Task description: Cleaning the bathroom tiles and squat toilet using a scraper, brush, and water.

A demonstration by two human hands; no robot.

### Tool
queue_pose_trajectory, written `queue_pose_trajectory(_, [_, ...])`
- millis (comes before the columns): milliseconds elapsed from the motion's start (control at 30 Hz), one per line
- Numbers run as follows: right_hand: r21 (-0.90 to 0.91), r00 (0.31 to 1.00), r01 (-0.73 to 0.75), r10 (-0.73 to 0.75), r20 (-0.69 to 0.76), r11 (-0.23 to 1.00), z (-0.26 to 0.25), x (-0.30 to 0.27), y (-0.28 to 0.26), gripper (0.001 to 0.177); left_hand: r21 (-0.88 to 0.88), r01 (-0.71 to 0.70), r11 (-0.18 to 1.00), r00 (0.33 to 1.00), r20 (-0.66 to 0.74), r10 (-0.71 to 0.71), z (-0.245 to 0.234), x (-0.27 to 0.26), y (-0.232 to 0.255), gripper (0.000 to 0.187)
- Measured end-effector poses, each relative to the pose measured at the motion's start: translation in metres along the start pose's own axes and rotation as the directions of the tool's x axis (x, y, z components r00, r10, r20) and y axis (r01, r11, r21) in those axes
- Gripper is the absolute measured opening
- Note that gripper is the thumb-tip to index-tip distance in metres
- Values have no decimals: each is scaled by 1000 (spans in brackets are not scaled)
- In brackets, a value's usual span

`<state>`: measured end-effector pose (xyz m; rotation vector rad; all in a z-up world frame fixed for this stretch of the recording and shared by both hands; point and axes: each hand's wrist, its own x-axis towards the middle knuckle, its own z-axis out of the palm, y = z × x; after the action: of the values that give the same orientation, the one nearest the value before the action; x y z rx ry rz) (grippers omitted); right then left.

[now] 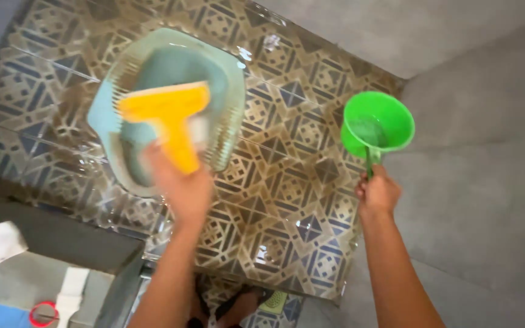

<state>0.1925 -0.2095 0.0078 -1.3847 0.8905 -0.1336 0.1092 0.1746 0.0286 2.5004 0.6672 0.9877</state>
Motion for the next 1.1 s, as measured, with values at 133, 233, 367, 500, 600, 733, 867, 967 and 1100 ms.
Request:
queue_pose_trajectory(133, [-33, 999, 2, 0, 55, 999, 2, 5, -20, 19, -474, 236, 849, 952, 289, -103, 57, -2, 100, 30])
queue_pose_trajectory(233, [-102, 997, 42, -35, 73, 994, 6, 4, -31, 21, -469, 284, 836, 922, 374, -103, 68, 4, 128, 31])
queue_pose_trajectory(367, [-140, 987, 110, -92, 130, 984, 8, 3, -45, 21, -413, 312, 855, 904, 405, -135, 81, 0, 120, 33])
queue_pose_trajectory(500, [-136, 983, 114, -92, 156, 984, 3, 13, -39, 18, -280, 300, 912, 930, 300, -214, 79, -9, 44, 27])
queue_pose_trajectory(600, [-197, 982, 130, -99, 160, 972, 3, 19, -31, 17, -171, 245, 954, 965, 139, -223, 53, -5, -34, 22])
queue_pose_trajectory(733, [-225, 973, 130, -81, 215, 966, 7, 24, -12, 18, -65, 436, 898, 900, 44, -434, 17, -2, -128, 26])
queue_pose_trajectory(867, [-222, 971, 83, -29, 235, 972, 26, 24, 6, 19, 157, 512, 845, 858, -132, -496, -16, -6, -194, 36])
queue_pose_trajectory(967, [-257, 972, 50, 12, 234, 965, 50, 3, 11, 18, 189, 560, 807, 829, -117, -548, -43, -11, -216, 32])
queue_pose_trajectory(1100, [-255, 951, 48, 34, 307, 966, 80, -22, 26, 17, 177, 602, 778, 798, -152, -583, -68, -24, -232, 30])
